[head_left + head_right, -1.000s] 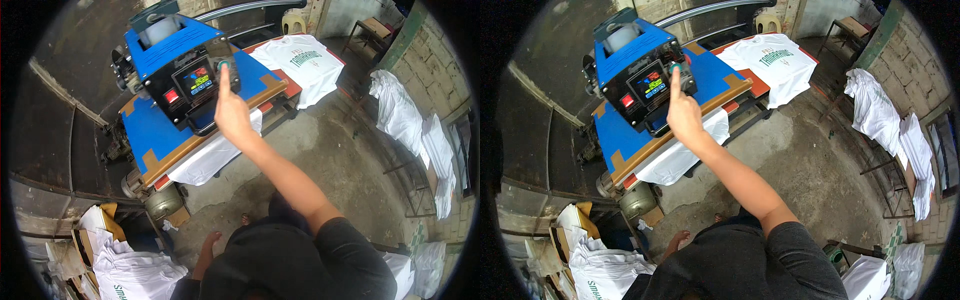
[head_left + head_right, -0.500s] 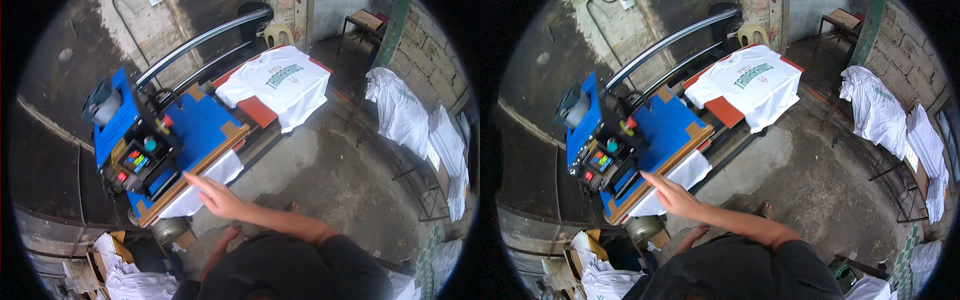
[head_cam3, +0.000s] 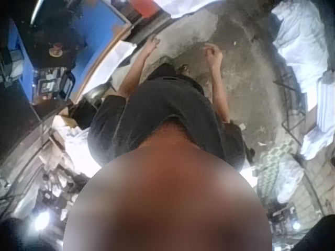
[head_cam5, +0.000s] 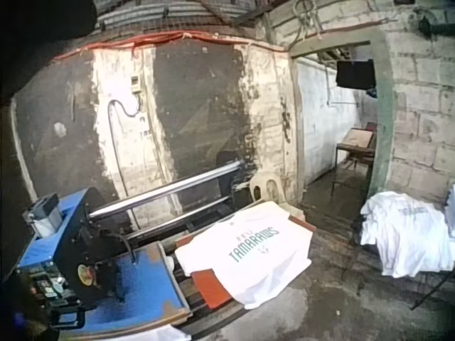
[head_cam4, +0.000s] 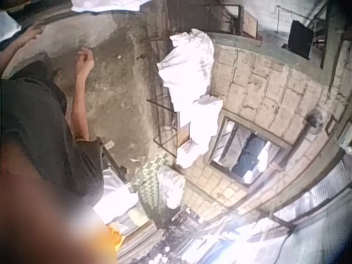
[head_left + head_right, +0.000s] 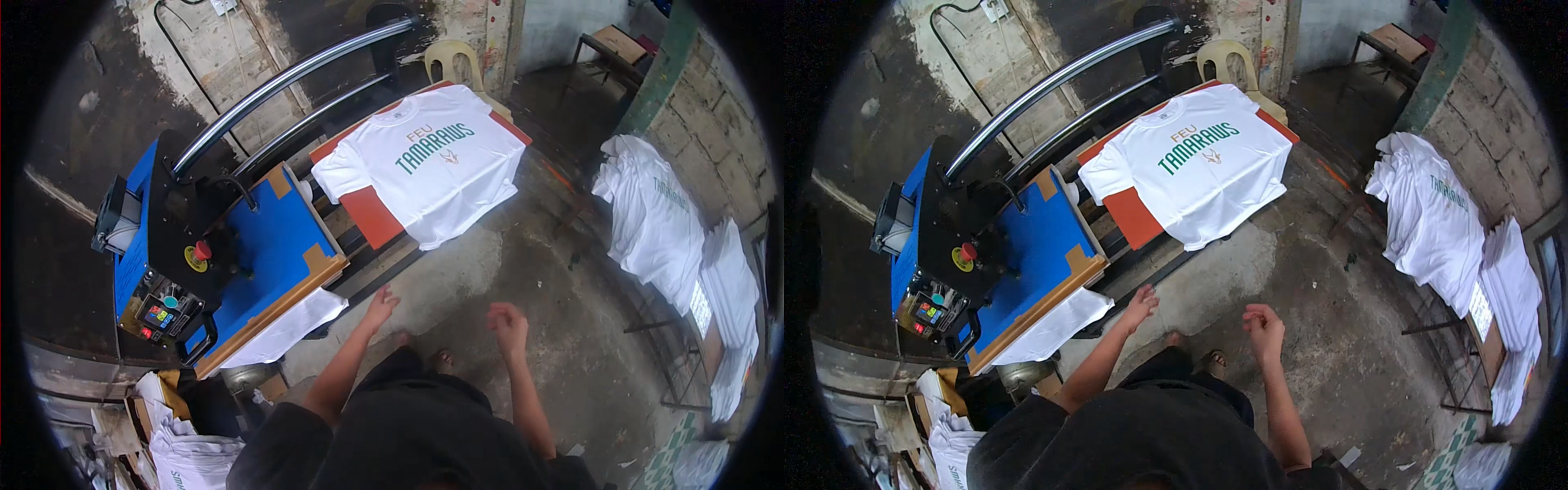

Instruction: The recorder uses a heat press machine to print logos on white t-shirts in a factory setting.

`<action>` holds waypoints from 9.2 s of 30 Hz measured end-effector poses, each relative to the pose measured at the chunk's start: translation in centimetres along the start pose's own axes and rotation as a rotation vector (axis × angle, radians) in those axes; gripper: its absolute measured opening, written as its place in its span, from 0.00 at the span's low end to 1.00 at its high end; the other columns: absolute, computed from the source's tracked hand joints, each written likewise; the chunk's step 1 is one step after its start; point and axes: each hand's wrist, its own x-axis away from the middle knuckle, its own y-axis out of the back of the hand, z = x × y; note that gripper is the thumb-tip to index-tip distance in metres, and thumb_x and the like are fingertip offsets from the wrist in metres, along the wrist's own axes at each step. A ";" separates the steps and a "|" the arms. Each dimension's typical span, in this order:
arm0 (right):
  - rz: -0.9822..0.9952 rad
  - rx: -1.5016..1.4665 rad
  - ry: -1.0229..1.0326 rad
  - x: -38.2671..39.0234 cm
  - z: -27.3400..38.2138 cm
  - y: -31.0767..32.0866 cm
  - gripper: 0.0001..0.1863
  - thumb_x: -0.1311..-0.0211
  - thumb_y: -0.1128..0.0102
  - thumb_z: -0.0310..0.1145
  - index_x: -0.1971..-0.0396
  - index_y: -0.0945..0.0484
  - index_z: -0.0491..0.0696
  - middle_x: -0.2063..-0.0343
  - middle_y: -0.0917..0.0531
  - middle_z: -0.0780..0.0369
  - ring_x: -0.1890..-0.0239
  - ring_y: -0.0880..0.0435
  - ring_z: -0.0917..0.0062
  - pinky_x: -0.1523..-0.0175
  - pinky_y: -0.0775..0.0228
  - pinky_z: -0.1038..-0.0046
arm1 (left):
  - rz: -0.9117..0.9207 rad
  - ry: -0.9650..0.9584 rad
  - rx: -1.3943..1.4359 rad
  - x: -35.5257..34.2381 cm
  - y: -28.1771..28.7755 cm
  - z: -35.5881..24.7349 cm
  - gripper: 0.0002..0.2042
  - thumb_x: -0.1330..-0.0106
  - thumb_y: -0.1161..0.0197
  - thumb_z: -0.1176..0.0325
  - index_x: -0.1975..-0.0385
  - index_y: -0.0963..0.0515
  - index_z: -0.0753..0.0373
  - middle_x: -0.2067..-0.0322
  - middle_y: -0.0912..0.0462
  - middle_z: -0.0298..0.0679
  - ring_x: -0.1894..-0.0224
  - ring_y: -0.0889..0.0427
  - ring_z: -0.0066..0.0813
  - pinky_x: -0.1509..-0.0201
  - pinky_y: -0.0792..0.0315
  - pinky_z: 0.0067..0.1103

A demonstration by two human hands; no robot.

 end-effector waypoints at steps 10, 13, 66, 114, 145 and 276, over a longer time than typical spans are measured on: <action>0.208 0.191 0.139 -10.4 3.0 -2.6 0.08 0.44 0.51 0.25 0.66 0.24 0.41 0.74 0.20 0.62 0.76 0.22 0.82 0.69 0.30 0.80 | -0.043 -0.024 0.293 -12.1 -4.5 -11.5 0.35 0.49 0.39 0.58 0.42 0.43 0.64 0.43 0.38 0.43 0.42 0.40 0.34 0.44 0.43 0.28; 0.271 0.287 0.306 -13.8 3.3 -2.7 0.08 0.43 0.48 0.28 0.65 0.24 0.42 0.74 0.19 0.62 0.76 0.22 0.83 0.69 0.30 0.80 | 0.051 0.000 0.116 -13.7 -6.1 -11.5 0.33 0.48 0.38 0.53 0.46 0.37 0.67 0.47 0.32 0.40 0.45 0.36 0.31 0.43 0.43 0.26; 2.438 -0.024 -0.225 22.5 13.6 -1.2 0.16 0.44 0.50 0.36 0.59 0.29 0.42 0.62 0.24 0.58 0.57 0.25 0.70 0.51 0.34 0.69 | -2.260 -1.132 0.990 54.8 -64.9 -11.3 0.47 0.65 0.40 0.77 0.37 0.54 0.58 0.46 0.37 0.42 0.49 0.32 0.27 0.45 0.38 0.19; 3.306 0.263 1.048 82.7 -21.9 20.3 0.17 0.48 0.42 0.41 0.68 0.27 0.42 0.70 0.25 0.60 0.65 0.29 0.75 0.60 0.36 0.74 | -3.721 0.132 1.137 57.0 -73.9 9.9 0.26 0.50 0.50 0.84 0.46 0.36 0.70 0.49 0.31 0.41 0.51 0.31 0.24 0.48 0.38 0.17; 1.740 1.977 1.165 5.8 -16.6 -3.8 0.17 0.51 0.50 0.31 0.60 0.24 0.42 0.56 0.24 0.50 0.53 0.25 0.60 0.50 0.32 0.65 | -2.719 0.605 1.725 48.9 -79.5 20.7 0.14 0.46 0.52 0.75 0.61 0.24 0.53 0.78 0.31 0.28 0.77 0.33 0.17 0.76 0.38 0.13; 0.007 0.492 0.945 -54.3 15.6 77.8 0.14 0.57 0.50 0.18 0.66 0.28 0.44 0.71 0.23 0.53 0.65 0.24 0.60 0.60 0.33 0.69 | -0.957 -0.355 -0.261 -0.2 -56.6 -38.0 0.10 0.47 0.41 0.73 0.65 0.23 0.65 0.76 0.22 0.37 0.72 0.26 0.20 0.67 0.32 0.18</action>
